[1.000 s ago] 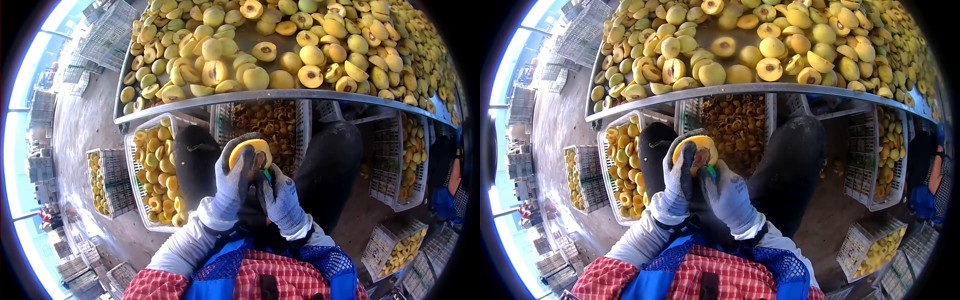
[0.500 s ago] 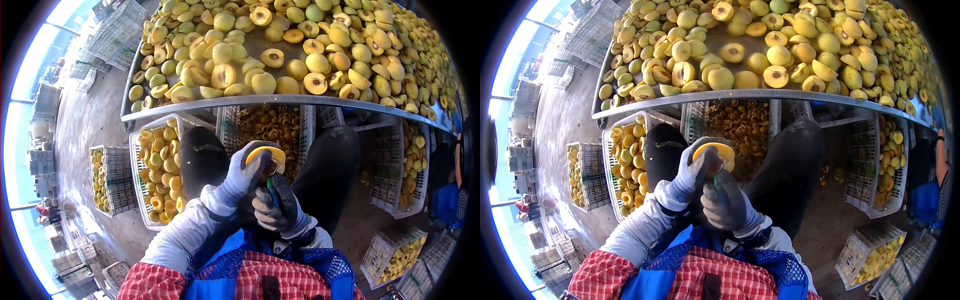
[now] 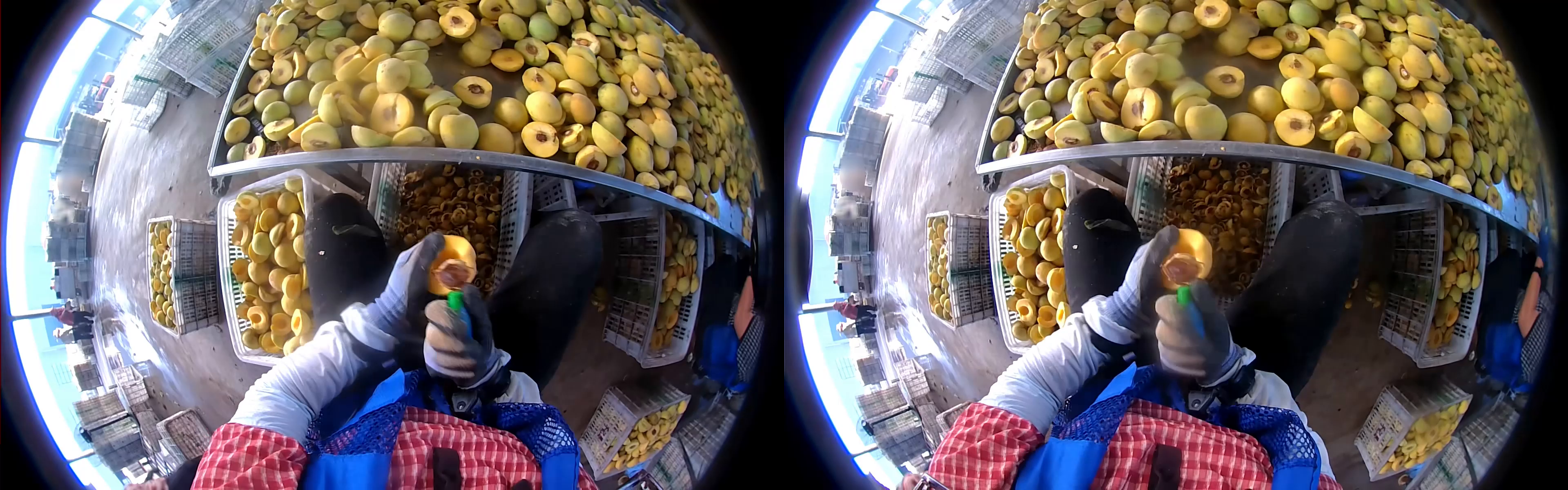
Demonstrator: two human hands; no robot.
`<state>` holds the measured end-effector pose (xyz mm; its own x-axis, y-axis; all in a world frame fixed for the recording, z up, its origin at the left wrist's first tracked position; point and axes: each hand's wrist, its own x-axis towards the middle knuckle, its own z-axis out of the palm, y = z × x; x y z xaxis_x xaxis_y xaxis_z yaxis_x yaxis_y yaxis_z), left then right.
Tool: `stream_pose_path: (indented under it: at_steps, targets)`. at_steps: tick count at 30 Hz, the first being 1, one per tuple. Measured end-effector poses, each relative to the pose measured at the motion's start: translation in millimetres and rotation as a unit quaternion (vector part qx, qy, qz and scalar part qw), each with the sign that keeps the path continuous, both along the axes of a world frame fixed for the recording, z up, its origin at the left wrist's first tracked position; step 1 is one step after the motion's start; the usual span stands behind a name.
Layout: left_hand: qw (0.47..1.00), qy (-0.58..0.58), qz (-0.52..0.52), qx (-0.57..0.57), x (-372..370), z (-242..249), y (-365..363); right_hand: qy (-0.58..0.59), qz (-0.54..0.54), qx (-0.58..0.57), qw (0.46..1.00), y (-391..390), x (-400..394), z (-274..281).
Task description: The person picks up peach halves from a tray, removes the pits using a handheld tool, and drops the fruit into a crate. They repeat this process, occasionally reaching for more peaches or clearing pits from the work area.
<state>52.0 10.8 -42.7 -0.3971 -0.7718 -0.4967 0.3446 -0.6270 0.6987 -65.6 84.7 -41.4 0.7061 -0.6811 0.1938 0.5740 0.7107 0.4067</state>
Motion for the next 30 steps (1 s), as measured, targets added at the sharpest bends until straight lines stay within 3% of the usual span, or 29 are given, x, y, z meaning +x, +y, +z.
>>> stream_pose_path:
  at_steps: [1,2,3,5,7,8,10,11,13,15,17,20,22,24,25,28,29,30]
  targets:
    - [0.994,0.071,0.066,0.053,-3.7,-19.8,2.9,-0.014,-0.030,-0.007,0.999,-4.3,-1.1,4.3]
    - [0.994,-0.030,0.102,-0.027,0.1,-34.3,12.8,-0.030,-0.060,-0.014,0.998,-10.2,-1.7,8.8]
    - [0.992,-0.004,0.126,-0.006,8.0,-32.0,9.7,-0.045,-0.095,-0.022,0.994,-14.0,-3.0,10.7]
    - [0.983,0.049,0.174,0.035,23.8,-27.3,3.3,0.030,-0.089,0.067,0.993,-10.7,-6.8,-1.7]
    - [0.977,-0.094,0.172,-0.083,35.5,2.1,-3.0,0.112,-0.031,0.130,0.985,-9.4,-4.4,-14.8]
    - [0.971,-0.143,0.166,-0.098,45.8,3.4,-3.4,0.206,-0.028,0.068,0.976,-9.3,-1.8,-14.8]
    - [0.947,-0.213,0.166,-0.171,54.1,4.4,0.1,0.383,-0.027,-0.054,0.922,-10.3,3.9,2.6]
    - [0.933,-0.246,0.163,-0.206,54.8,4.4,2.3,0.483,0.019,-0.080,0.872,-13.3,4.6,15.6]
    - [0.908,-0.277,0.139,-0.282,45.6,12.0,6.1,0.642,-0.047,-0.202,0.738,-20.0,20.0,37.5]
    - [0.892,-0.315,0.130,-0.298,39.0,11.8,12.4,0.686,-0.091,-0.191,0.696,-17.2,34.7,26.8]
    - [0.901,-0.295,0.138,-0.286,36.0,8.8,15.5,0.632,-0.008,-0.157,0.758,-15.9,24.6,40.4]
    - [0.927,-0.243,0.125,-0.258,30.7,19.5,19.9,0.411,0.121,0.000,0.904,-14.2,16.8,37.0]
    - [0.956,-0.180,0.110,-0.206,31.8,20.7,21.6,0.321,0.172,0.075,0.928,-13.1,17.9,36.2]
    - [0.975,-0.125,0.125,-0.136,30.2,25.6,23.8,0.188,0.139,-0.017,0.972,-7.7,18.8,21.2]
    - [0.968,-0.154,0.135,-0.144,33.1,21.8,24.3,0.119,0.120,-0.063,0.984,-5.3,16.7,15.5]
    - [0.952,-0.172,0.235,-0.093,55.8,14.1,17.3,0.186,0.069,-0.125,0.972,-7.6,7.5,10.0]
    - [0.810,-0.447,0.101,-0.366,84.9,2.4,22.0,0.220,0.052,-0.100,0.969,-7.7,2.1,5.9]
    - [0.468,-0.699,0.110,-0.529,114.0,-9.4,26.4,0.256,0.029,-0.076,0.963,-7.6,-0.7,0.4]
